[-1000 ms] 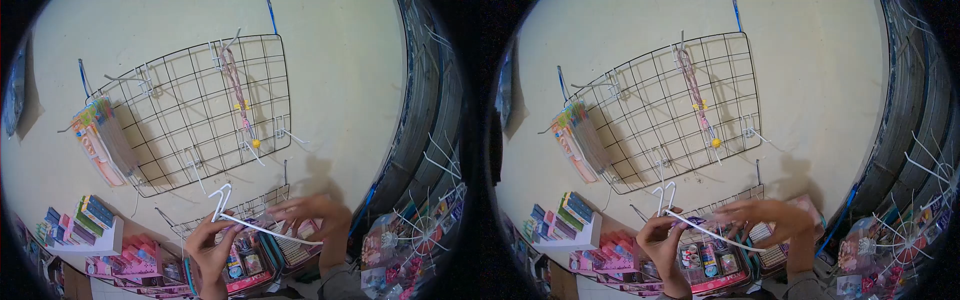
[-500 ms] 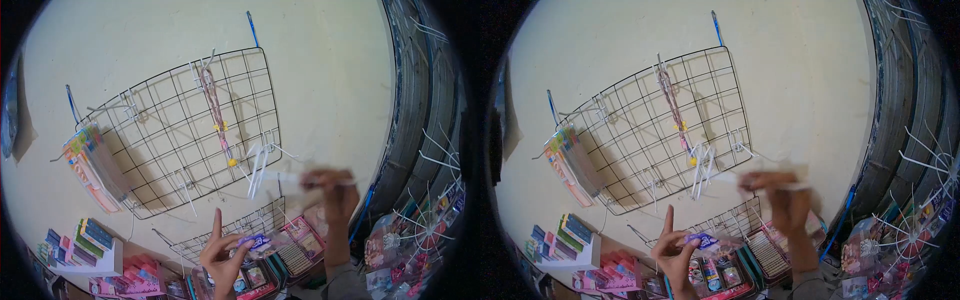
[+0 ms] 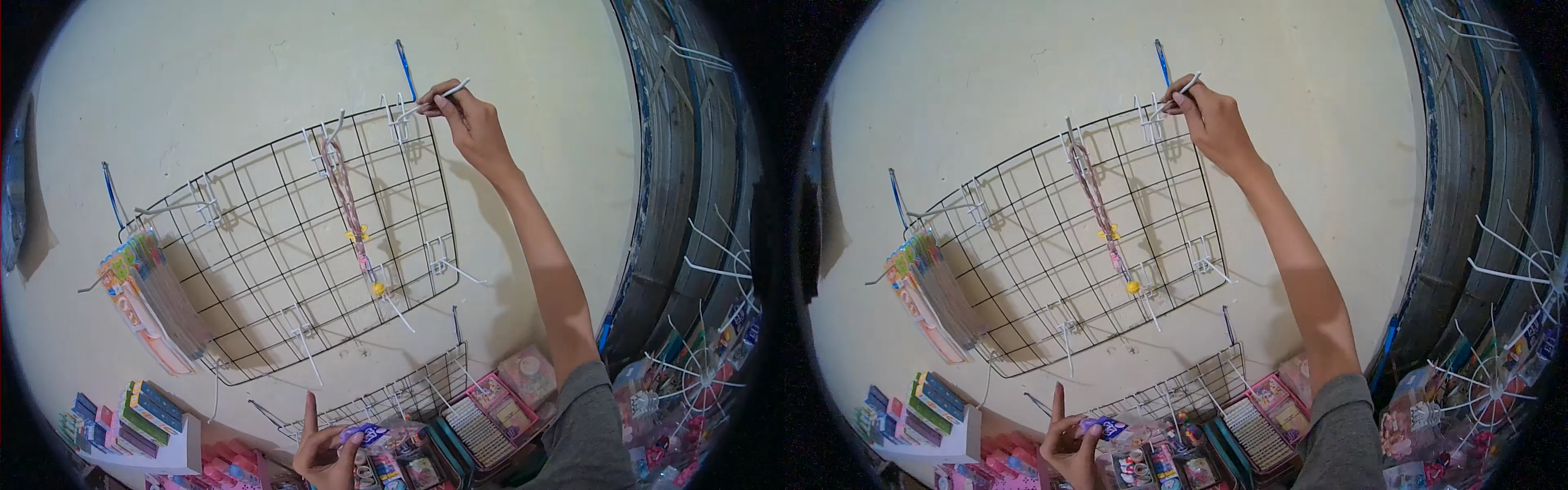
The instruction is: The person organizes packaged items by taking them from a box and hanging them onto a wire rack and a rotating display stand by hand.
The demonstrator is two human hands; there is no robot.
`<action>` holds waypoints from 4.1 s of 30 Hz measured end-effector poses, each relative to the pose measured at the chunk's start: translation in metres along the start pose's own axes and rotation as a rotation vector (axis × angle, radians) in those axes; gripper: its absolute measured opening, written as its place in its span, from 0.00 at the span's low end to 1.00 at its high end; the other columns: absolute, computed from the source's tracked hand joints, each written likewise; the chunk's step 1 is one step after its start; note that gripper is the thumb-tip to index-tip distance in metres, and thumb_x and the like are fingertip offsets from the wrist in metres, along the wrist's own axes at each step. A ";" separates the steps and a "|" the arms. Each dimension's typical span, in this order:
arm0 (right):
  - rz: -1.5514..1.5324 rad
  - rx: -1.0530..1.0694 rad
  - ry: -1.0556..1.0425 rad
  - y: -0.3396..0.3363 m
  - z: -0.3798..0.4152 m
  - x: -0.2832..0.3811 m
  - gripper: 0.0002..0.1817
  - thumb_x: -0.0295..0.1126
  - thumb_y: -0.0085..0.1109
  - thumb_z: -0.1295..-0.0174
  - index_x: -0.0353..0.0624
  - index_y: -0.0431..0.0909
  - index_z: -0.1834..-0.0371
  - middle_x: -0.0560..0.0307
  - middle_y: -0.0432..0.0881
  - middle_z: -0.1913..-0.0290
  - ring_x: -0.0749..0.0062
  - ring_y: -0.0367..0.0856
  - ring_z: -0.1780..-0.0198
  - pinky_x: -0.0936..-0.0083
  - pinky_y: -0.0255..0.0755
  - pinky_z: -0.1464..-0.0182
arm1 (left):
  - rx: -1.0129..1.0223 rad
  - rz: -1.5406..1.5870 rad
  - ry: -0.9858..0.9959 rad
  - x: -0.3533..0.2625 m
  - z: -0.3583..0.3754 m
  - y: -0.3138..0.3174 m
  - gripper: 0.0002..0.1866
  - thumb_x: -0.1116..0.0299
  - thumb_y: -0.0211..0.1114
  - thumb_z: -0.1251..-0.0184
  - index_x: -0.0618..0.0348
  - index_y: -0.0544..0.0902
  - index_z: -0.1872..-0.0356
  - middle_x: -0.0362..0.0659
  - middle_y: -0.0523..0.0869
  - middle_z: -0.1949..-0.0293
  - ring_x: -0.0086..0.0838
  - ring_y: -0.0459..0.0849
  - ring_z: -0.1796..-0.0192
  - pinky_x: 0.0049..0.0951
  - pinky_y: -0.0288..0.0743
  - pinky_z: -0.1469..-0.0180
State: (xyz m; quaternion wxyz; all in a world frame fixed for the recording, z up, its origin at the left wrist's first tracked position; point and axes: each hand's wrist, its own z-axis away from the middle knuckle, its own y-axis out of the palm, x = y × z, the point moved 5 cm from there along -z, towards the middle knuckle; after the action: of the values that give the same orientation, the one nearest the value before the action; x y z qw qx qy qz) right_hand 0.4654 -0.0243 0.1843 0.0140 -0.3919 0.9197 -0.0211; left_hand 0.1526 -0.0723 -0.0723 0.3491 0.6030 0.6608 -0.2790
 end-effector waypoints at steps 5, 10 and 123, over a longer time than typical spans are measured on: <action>0.037 0.091 0.024 0.006 -0.011 -0.008 0.08 0.23 0.36 0.42 0.31 0.67 0.69 0.52 0.75 0.70 0.71 0.77 0.65 0.80 0.71 0.59 | 0.090 0.207 -0.042 -0.002 -0.007 0.002 0.09 0.86 0.62 0.62 0.74 0.73 0.75 0.69 0.56 0.48 0.34 0.78 0.62 0.24 0.74 0.62; 0.031 0.125 0.074 0.007 -0.009 -0.012 0.08 0.24 0.36 0.42 0.31 0.68 0.69 0.52 0.76 0.70 0.70 0.77 0.65 0.79 0.71 0.59 | 0.054 0.195 -0.017 0.000 -0.005 0.002 0.09 0.85 0.62 0.62 0.74 0.74 0.75 0.68 0.57 0.48 0.34 0.78 0.62 0.23 0.74 0.62; 0.376 -1.032 0.735 -0.292 0.233 0.368 0.04 0.25 0.53 0.53 0.34 0.72 0.75 0.58 0.75 0.79 0.81 0.72 0.80 0.87 0.62 0.80 | 1.084 1.001 0.386 -0.209 0.165 0.241 0.10 0.78 0.48 0.44 0.67 0.70 0.60 0.47 0.78 0.65 0.28 0.76 0.61 0.23 0.66 0.57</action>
State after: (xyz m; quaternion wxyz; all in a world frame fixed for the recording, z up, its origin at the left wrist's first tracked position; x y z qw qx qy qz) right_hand 0.4312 -0.4981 -0.0369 -0.4870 -0.1482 0.8094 0.2928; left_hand 0.4182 -0.3001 0.0075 -0.0328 0.9558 0.1283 -0.2624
